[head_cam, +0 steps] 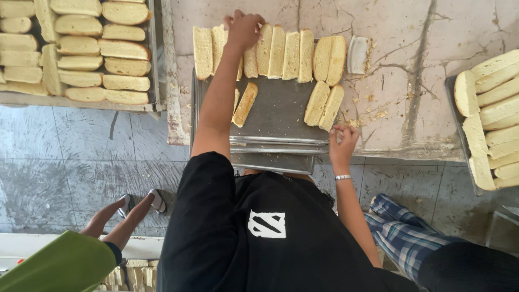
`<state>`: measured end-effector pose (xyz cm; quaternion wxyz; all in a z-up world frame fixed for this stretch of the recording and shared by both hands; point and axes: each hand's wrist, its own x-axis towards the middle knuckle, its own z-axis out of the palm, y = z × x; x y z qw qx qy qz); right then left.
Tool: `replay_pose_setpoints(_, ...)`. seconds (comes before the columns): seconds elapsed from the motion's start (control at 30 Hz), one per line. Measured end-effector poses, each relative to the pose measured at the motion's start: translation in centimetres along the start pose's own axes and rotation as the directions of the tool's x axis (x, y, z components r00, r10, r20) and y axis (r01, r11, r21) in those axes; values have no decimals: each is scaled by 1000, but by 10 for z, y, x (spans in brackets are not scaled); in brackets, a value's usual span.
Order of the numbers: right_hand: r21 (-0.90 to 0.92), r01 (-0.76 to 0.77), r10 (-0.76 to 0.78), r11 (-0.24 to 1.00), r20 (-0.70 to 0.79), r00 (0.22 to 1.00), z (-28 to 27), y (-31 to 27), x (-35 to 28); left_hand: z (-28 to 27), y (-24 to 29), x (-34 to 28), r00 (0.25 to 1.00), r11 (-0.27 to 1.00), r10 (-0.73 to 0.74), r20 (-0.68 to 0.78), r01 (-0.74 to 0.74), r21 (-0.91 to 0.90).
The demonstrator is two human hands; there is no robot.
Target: The person arranges sliced bread on metal trays, picking up stacks of bread and placing them in rows. They also wipe crumbs from the tray surface and move the trays around the workspace.
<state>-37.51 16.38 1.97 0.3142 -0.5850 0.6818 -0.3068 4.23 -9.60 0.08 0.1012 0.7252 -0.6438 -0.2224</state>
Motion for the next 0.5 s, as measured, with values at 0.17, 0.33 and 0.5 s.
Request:
replay_pose_setpoints(0.17,-89,113,-112,990,16,994,15,-18,7,-15,14,-41,940,997,71,-333,-77,-4)
replay_pose_setpoints(0.33,-281,223,-222,933,36,974,32,-22,17,3,29,-155,966,990,-131,-222,117,-74)
replay_pose_setpoints(0.5,-550,274,-193,789,202,960,62,-23,46,21,41,-240,981,987,-82,-176,104,120)
